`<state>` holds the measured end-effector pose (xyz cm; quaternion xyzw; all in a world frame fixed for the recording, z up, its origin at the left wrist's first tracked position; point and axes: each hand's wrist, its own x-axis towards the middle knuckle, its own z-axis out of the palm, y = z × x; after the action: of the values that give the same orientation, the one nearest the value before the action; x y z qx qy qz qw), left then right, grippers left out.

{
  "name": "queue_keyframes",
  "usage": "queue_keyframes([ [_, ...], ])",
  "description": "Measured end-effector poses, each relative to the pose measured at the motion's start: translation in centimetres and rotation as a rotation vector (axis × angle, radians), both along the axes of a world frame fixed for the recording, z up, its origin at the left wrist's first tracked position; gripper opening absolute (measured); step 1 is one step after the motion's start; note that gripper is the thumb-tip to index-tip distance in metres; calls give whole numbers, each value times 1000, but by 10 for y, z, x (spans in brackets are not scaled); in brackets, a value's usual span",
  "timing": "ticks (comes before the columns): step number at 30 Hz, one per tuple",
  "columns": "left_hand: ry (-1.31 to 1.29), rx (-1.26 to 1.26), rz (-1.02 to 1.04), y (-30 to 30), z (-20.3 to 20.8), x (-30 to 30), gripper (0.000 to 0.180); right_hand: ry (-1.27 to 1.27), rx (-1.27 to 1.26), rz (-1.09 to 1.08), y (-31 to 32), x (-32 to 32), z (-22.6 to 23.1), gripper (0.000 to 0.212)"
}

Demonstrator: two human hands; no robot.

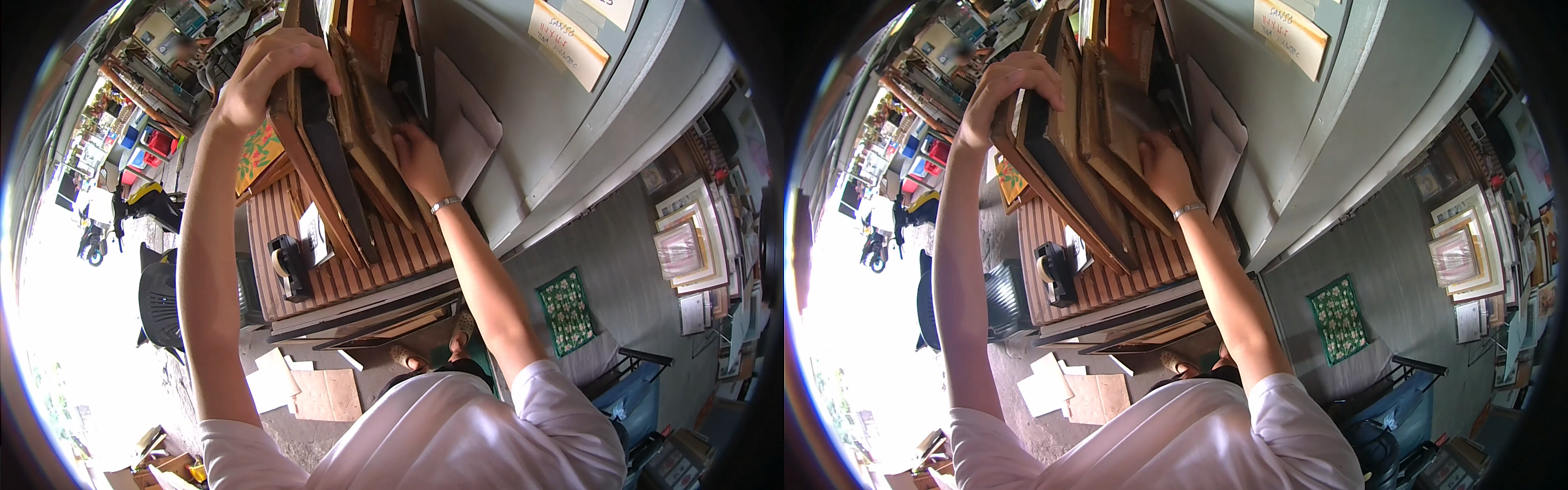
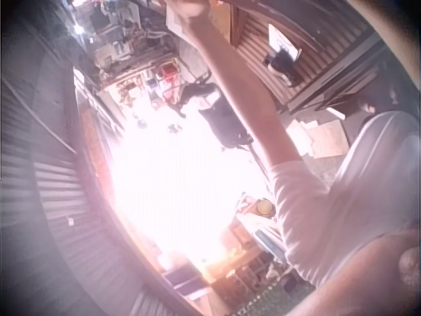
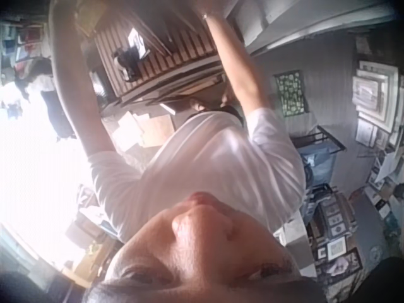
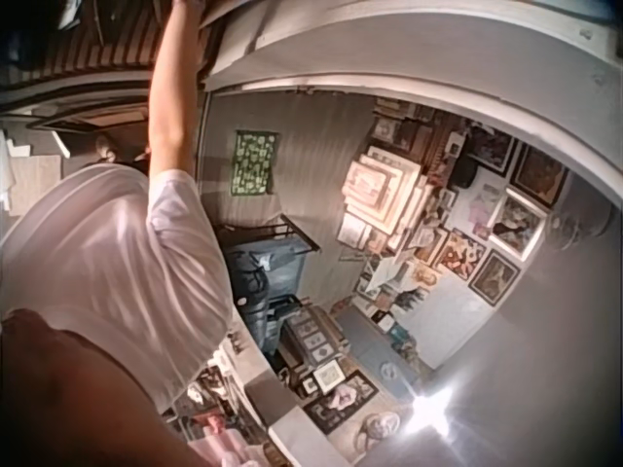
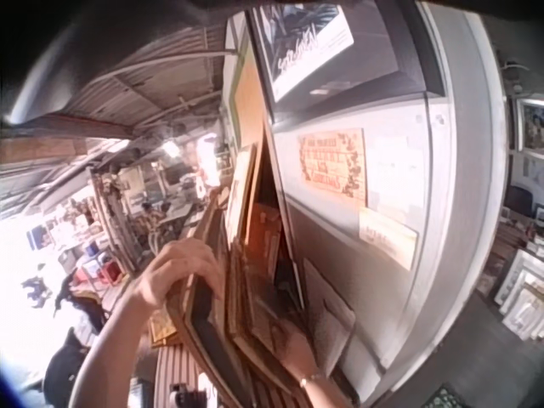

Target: The person places a picture frame on a table, then walks to a stack of frames and papers. They repeatedly pick up individual frames and backing boards, inspect them, and set them aside on the table or floor. The person continues handling frames one at a time throughout the clip.

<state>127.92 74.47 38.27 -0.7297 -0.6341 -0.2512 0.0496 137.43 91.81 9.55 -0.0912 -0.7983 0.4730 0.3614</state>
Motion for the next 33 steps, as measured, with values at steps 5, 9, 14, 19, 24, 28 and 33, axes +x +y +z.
queue_keyframes([
  [5, 3, -26, 25, -3, 1, 0, 62, 79, -187, -310, -20, 37, -42, 38],
  [9, 13, 0, -13, -1, 0, -2, 59, 121, -285, -716, -6, 61, -90, 57],
  [14, -19, 11, -13, -1, -2, 0, 54, -174, -262, -518, 47, 57, -117, 56],
  [19, 15, 52, -53, 1, -2, 0, 51, -277, -73, -542, 65, 54, -113, 35],
  [24, 3, 91, -121, 2, -4, -6, 47, -176, 128, -487, 46, 113, -106, 23],
  [28, -64, 40, -54, -1, -5, -7, 54, -113, 143, -422, 19, 181, -102, 32],
  [33, -62, -59, -82, 0, 0, -3, 60, -134, 218, -375, 4, 230, -98, 32],
])
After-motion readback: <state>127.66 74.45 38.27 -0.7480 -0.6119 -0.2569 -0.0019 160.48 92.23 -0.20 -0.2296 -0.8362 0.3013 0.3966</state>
